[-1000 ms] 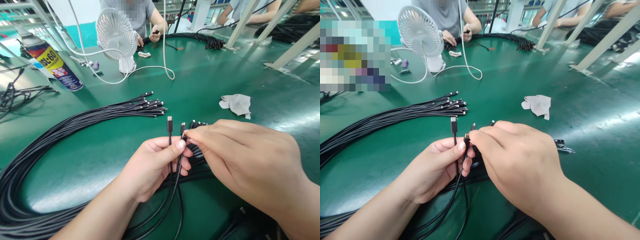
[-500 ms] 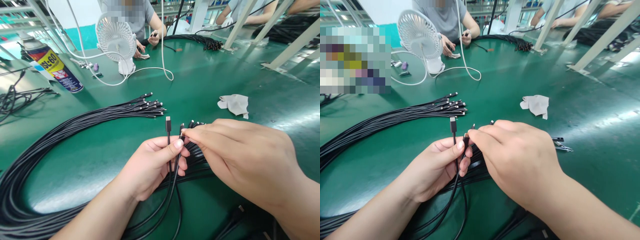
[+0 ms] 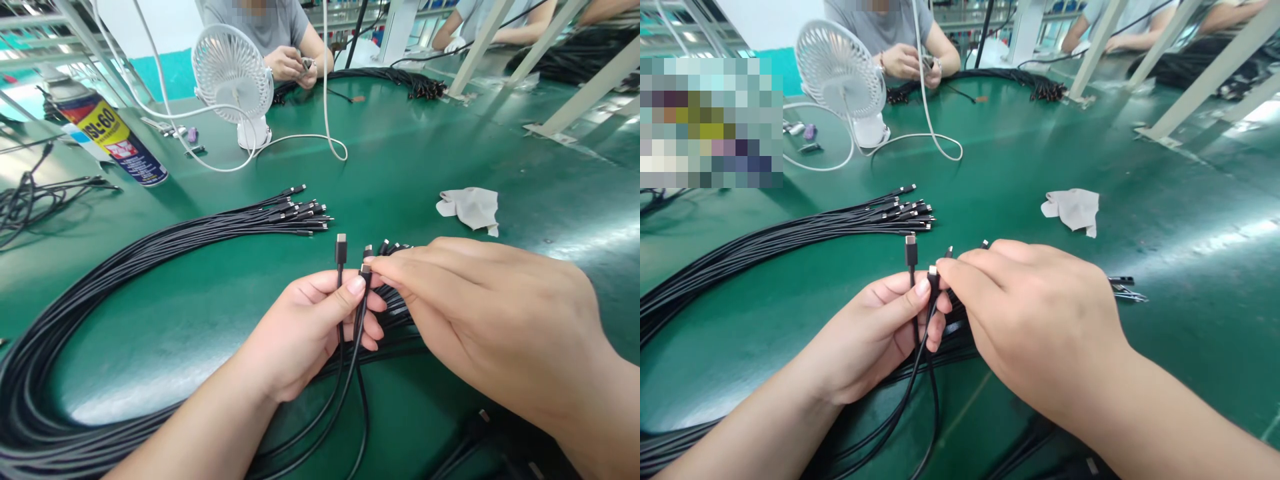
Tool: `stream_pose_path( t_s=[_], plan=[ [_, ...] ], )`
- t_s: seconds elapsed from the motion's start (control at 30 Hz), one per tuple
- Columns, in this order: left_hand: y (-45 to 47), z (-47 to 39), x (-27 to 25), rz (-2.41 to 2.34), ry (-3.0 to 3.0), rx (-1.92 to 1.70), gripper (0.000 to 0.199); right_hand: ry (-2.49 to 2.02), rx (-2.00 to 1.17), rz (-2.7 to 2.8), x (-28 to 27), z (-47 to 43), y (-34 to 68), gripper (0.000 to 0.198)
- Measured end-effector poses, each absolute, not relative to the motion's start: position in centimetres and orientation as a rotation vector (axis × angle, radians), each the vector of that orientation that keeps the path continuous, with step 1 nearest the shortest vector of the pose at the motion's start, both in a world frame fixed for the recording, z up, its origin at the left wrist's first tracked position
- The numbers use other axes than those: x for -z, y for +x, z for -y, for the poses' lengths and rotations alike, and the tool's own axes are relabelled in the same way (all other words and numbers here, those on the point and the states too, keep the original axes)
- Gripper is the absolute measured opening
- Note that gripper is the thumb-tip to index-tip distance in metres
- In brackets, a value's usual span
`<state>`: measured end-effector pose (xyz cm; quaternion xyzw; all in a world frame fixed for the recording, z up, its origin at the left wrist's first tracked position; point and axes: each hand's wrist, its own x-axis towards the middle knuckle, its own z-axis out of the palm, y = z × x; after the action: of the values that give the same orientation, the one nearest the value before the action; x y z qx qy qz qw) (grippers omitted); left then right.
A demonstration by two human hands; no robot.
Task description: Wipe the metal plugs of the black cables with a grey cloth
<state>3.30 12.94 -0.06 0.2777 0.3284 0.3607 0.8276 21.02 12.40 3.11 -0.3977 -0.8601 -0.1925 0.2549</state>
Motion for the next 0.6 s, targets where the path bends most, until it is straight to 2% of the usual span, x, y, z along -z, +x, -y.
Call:
stream_pose_path(
  t_s=[0.6],
  plan=[
    [3.32, -12.99, 0.04, -0.678, 0.571, -0.788, 0.014, -1.075, 0.488, 2.319, -2.90, -12.42, 20.95, 0.024]
  ],
)
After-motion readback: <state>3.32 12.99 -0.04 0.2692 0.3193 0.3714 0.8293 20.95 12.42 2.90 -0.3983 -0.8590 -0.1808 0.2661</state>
